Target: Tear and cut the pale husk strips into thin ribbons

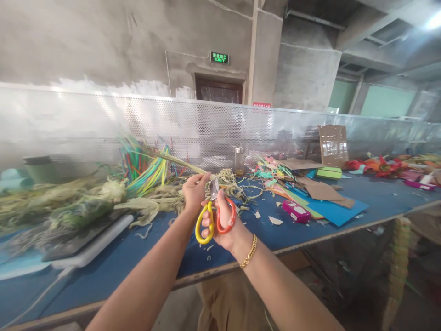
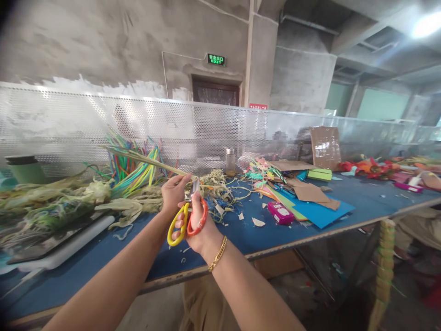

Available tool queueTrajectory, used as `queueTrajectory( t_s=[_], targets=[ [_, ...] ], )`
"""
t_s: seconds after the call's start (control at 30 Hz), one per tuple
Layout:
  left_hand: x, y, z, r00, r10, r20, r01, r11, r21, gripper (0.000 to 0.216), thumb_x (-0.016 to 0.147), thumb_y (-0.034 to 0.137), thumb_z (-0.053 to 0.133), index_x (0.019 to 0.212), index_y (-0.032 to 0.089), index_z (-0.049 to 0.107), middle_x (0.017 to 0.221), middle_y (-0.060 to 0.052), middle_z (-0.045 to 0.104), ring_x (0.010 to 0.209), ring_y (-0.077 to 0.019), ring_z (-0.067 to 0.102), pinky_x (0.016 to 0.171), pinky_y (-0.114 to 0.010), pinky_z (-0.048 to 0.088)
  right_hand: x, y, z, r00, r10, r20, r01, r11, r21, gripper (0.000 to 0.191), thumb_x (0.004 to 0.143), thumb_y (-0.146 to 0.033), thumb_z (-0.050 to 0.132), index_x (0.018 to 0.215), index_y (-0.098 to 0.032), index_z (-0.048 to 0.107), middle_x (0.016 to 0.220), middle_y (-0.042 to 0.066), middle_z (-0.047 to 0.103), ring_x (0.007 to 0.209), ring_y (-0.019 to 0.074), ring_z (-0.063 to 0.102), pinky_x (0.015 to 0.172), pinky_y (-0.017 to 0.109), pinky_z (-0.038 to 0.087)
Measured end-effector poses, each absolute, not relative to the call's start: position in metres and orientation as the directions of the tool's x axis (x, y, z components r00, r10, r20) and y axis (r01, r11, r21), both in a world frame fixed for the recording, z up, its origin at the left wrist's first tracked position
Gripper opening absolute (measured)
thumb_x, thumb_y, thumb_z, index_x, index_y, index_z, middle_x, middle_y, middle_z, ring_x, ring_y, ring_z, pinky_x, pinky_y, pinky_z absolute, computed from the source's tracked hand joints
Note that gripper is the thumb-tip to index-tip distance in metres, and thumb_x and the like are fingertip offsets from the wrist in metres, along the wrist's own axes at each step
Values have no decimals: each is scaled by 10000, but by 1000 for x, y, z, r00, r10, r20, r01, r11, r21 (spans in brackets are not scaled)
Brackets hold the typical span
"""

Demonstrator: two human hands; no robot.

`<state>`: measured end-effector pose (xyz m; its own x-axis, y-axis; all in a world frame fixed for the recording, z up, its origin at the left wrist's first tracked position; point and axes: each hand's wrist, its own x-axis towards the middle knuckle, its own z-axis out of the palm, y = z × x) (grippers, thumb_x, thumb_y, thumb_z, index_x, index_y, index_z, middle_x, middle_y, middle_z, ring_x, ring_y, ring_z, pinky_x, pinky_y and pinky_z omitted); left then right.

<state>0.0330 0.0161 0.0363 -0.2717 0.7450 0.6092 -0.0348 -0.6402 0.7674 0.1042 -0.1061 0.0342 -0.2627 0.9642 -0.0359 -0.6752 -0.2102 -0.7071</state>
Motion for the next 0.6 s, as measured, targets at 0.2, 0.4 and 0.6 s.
queueTrajectory(
  t_s=[0.2,0.4,0.6],
  targets=[
    [33,16,36,-263,728,633,-26,-661,750,100,677,268,716,615,190,704,639,-1,632,642,-127,525,643,-220,404,105,-108,36,-288,957,-35,-683,-231,-693,649,749,-789,393,826,-160,531,527,-33,460,435,92,418,415,202,312],
    [33,14,37,-259,738,623,-32,-651,758,112,678,252,716,593,183,695,626,1,629,629,-123,521,628,-218,402,104,-106,33,-289,957,-25,-686,-225,-692,627,740,-783,424,809,-168,520,521,-44,440,429,79,392,411,192,298],
    [33,15,37,-257,753,606,-51,-637,769,101,680,259,715,625,175,701,639,5,635,636,-116,530,628,-209,402,101,-104,25,-241,971,-5,-687,-174,-706,576,711,-756,519,781,-185,487,500,-76,384,407,59,346,393,177,288]
  ],
)
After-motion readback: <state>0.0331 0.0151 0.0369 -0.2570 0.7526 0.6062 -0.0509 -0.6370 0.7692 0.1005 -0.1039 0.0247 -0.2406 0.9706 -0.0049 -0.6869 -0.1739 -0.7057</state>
